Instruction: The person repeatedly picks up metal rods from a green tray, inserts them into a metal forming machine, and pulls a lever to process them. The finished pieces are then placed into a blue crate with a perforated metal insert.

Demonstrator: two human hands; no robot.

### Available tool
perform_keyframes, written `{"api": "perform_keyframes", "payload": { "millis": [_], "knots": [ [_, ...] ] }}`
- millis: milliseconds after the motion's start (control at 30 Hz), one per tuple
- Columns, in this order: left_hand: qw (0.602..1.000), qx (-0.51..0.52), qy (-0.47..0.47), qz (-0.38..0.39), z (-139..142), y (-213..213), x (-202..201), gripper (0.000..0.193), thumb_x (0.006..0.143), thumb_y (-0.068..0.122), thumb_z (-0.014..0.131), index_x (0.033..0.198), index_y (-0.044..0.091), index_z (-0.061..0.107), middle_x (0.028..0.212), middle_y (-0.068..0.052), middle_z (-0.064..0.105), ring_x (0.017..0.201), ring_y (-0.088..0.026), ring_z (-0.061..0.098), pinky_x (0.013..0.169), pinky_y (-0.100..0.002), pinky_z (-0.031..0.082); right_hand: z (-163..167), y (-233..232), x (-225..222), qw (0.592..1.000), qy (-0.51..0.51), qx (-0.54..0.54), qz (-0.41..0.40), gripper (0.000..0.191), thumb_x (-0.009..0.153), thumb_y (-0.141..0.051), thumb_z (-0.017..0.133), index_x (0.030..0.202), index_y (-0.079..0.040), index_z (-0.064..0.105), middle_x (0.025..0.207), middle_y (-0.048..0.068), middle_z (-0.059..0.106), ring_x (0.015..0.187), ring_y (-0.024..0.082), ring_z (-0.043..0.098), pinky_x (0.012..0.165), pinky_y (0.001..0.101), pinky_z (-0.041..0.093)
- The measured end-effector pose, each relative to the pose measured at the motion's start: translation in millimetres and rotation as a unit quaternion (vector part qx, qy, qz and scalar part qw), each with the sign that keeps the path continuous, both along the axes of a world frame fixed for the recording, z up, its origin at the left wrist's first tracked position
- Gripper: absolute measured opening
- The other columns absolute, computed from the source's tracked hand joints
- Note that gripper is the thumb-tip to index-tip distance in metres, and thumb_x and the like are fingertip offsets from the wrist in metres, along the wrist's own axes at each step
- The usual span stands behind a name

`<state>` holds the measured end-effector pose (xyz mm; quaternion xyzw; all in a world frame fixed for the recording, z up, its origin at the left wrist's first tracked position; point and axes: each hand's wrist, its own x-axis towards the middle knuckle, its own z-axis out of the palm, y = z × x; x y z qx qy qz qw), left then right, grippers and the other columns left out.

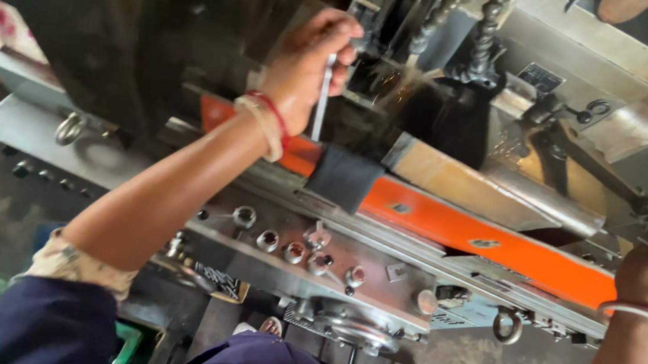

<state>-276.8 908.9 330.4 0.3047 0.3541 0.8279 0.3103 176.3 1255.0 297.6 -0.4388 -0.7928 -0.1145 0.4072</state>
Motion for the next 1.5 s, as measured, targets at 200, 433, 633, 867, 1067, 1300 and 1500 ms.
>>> {"api": "perform_keyframes", "payload": {
  "millis": [200,433,633,867,1067,1300,1500],
  "knots": [
    [0.986,-0.094,-0.139,0.001,-58.2,154.0,-26.0,0.012,0.095,0.030,0.066,0.099,0.020,0.060,0.069,0.005,0.053,0.054,-0.008,0.048,0.043,-0.025,0.036,17.3,85.8,-6.3,0.971,-0.152,-0.036,-0.179,0.061,0.119,-0.045,0.042,0.103,0.004,0.074,0.113,0.029,0.073,0.120,0.050,0.061,0.099,0.0675,0.038],
    [0.976,-0.203,-0.069,0.028,-159.5,245.5,-42.5,0.012,0.097,0.028,0.061,0.097,0.015,0.062,0.071,0.003,0.057,0.055,-0.011,0.053,0.042,-0.030,0.038,31.0,125.5,-4.6,0.928,-0.241,-0.159,-0.237,0.085,0.120,-0.063,0.028,0.103,0.003,0.080,0.104,0.033,0.075,0.102,0.051,0.069,0.081,0.0545,0.050],
    [0.925,-0.370,-0.045,-0.070,-187.9,246.7,-33.7,0.018,0.094,0.029,0.059,0.108,0.019,0.063,0.072,0.001,0.057,0.052,-0.011,0.053,0.040,-0.032,0.037,23.7,123.0,-12.2,0.920,-0.234,-0.151,-0.277,0.088,0.118,-0.062,0.023,0.102,0.001,0.081,0.103,0.032,0.075,0.102,0.050,0.070,0.079,0.0546,0.050],
    [0.940,-0.326,0.014,-0.099,-201.8,244.5,-24.5,0.026,0.095,0.030,0.066,0.114,0.012,0.062,0.076,-0.002,0.063,0.052,-0.013,0.058,0.040,-0.032,0.043,14.4,132.8,-11.1,0.915,-0.259,-0.119,-0.285,0.093,0.120,-0.060,0.021,0.088,0.003,0.082,0.088,0.031,0.077,0.089,0.046,0.073,0.073,0.0521,0.048],
    [0.938,-0.334,0.023,-0.087,-202.8,245.8,-24.9,0.024,0.094,0.027,0.068,0.113,0.012,0.063,0.077,-0.002,0.064,0.052,-0.012,0.058,0.040,-0.031,0.042,8.8,134.4,-8.5,0.917,-0.272,-0.076,-0.281,0.090,0.121,-0.058,0.023,0.084,0.002,0.081,0.079,0.028,0.076,0.083,0.044,0.074,0.069,0.0503,0.048],
    [0.934,-0.344,0.036,-0.087,-200.1,240.0,-23.6,0.023,0.094,0.025,0.067,0.111,0.011,0.062,0.079,-0.003,0.064,0.054,-0.012,0.059,0.042,-0.031,0.044,10.6,128.9,-11.3,0.926,-0.253,-0.068,-0.272,0.085,0.114,-0.051,0.023,0.083,0.004,0.080,0.079,0.030,0.075,0.084,0.046,0.073,0.071,0.0509,0.051],
    [0.926,-0.362,0.034,-0.098,-198.5,237.4,-21.1,0.023,0.093,0.027,0.068,0.110,0.014,0.062,0.080,-0.002,0.063,0.055,-0.012,0.058,0.043,-0.032,0.045,10.2,124.7,-12.4,0.936,-0.234,-0.070,-0.255,0.081,0.114,-0.049,0.025,0.086,0.005,0.079,0.080,0.031,0.074,0.084,0.047,0.073,0.072,0.0515,0.051]
  ]
}}
